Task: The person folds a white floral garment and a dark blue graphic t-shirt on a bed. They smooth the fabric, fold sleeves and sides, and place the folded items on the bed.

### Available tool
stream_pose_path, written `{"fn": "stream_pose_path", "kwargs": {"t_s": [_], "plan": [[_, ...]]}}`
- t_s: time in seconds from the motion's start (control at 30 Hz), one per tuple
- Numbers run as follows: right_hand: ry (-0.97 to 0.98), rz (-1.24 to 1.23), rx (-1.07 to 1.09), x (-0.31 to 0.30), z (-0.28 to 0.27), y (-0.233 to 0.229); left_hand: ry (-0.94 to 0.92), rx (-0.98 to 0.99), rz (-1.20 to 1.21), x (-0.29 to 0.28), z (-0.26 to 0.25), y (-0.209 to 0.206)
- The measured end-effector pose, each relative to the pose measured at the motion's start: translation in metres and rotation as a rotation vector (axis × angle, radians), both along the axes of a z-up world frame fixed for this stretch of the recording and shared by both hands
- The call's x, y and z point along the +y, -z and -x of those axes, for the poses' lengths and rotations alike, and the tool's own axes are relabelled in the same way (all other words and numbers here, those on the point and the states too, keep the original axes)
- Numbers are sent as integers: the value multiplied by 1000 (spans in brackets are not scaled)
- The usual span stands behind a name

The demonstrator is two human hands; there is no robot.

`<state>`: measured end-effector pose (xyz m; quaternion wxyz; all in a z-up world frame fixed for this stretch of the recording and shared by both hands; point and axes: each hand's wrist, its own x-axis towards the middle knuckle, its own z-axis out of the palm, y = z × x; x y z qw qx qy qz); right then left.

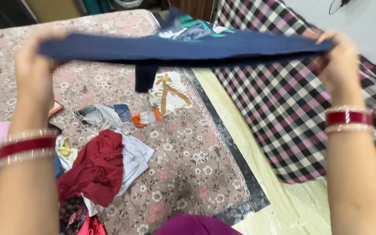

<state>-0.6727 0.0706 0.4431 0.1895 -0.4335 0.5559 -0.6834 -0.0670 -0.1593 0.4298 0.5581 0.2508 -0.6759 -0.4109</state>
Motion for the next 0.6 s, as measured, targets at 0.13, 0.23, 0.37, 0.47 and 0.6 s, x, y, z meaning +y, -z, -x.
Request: {"fn": "stream_pose_path", "kwargs": {"t_s": [0.13,0.23,0.37,0.47,0.6], "plan": [[-32,-183,-126,30,-18,81,-124,-210,-146,54,-25,83],[-17,-354,-3,69,-18,163,-236,-377,19,106,-40,175],[80,-702,189,138,-14,285,-152,-332,-234,184,-60,313],[85,-967,362,190,-21,364,-174,-418,-586,240,-75,406],[33,-1022,175,231,-39,429,-111,-621,-947,271,-87,491]]}}
